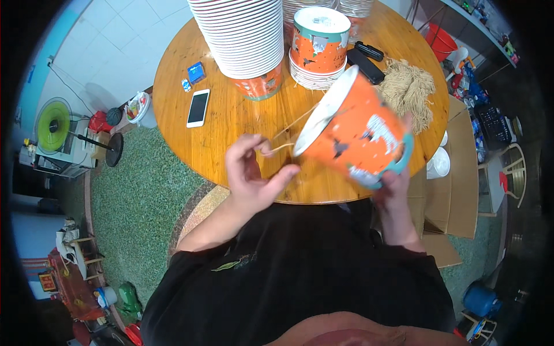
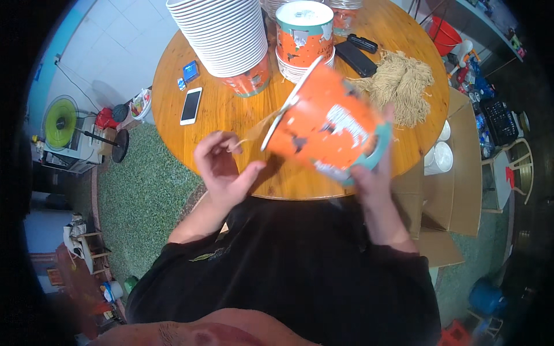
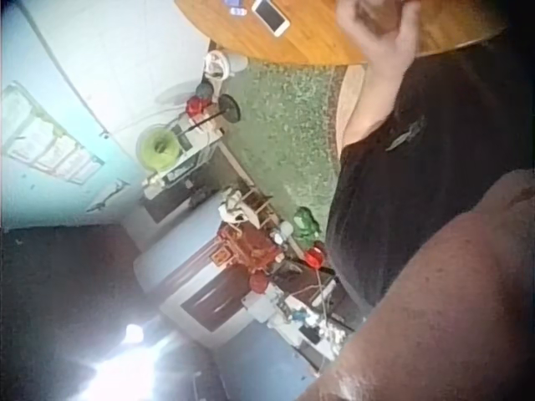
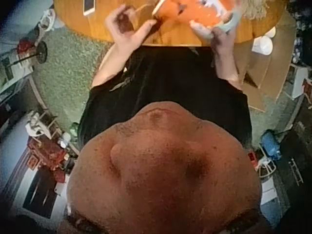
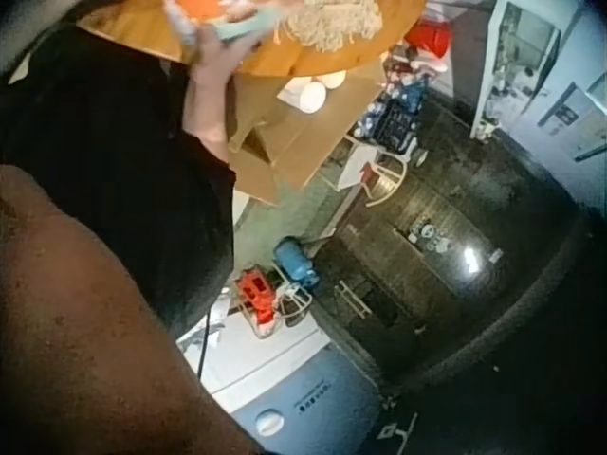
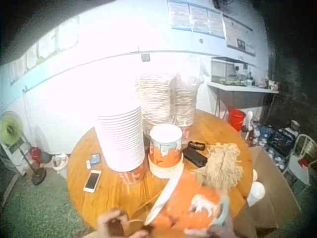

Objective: Attaching rubber bands to the rims or lids of paper cups as part of a packaging process.

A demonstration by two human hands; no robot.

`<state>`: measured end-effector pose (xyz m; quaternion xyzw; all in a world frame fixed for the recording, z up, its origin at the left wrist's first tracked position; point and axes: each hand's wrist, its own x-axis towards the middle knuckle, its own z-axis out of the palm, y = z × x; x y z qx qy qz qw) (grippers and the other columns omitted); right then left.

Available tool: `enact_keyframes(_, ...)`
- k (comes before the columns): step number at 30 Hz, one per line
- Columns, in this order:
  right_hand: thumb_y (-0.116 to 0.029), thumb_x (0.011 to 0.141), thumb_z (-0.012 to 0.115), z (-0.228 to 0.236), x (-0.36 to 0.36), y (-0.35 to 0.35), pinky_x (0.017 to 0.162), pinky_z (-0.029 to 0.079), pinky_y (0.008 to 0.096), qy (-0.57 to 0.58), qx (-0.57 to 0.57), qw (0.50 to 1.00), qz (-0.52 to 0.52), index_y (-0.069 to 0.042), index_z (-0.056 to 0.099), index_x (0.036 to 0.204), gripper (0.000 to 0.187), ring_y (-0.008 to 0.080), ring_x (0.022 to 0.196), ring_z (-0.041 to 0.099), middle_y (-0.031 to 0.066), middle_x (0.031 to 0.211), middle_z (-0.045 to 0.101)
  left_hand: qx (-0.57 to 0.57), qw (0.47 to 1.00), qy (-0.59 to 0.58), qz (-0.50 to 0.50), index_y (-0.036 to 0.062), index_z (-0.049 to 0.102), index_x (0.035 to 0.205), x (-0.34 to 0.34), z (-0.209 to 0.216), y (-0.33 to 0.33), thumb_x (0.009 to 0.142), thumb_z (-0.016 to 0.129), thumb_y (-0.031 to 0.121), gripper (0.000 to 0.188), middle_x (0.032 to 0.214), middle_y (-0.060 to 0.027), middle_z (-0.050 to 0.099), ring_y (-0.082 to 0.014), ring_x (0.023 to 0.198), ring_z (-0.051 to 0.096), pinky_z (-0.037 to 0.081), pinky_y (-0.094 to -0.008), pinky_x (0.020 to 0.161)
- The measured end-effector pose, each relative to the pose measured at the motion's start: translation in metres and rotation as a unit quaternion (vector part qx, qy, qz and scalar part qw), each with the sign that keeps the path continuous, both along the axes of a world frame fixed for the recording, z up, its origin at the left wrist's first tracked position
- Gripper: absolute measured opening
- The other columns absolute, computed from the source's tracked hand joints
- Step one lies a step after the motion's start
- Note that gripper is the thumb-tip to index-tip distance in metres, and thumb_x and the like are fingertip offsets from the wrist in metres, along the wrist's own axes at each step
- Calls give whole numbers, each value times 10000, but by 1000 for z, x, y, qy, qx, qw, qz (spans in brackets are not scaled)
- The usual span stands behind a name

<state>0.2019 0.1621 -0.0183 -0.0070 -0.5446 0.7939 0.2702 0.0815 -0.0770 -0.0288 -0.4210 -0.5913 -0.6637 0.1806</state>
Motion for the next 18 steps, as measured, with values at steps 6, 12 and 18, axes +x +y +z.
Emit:
enact_keyframes(6,-306,812,813,56,-57,61,1171,378,397,35,222,967,-118,-40,169,1658,1096,291,1430,442,190,1586,374,-246,965,-66,-59,37,446,1477,-15,-7,-7,804,839,88,781,1529,-169,495,-316,1311,537,433,-422,1082)
enact_keyframes(12,-269,936,708,159,-194,85,1037,471,389,10,644,719,-260,54,591,1345,534,266,1222,596,187,1330,607,-340,940,-8,8,3,512,1390,-8,-42,-15,812,828,140,672,1441,-214,529,-414,1328,515,452,-478,1091)
enact_keyframes(18,-371,818,780,188,-280,80,779,585,408,-60,786,604,-120,-28,742,1004,392,324,857,738,190,987,754,-323,944,-3,68,2,599,1243,-7,-60,-22,834,800,126,472,1300,-202,609,-404,1241,567,474,-465,1054)
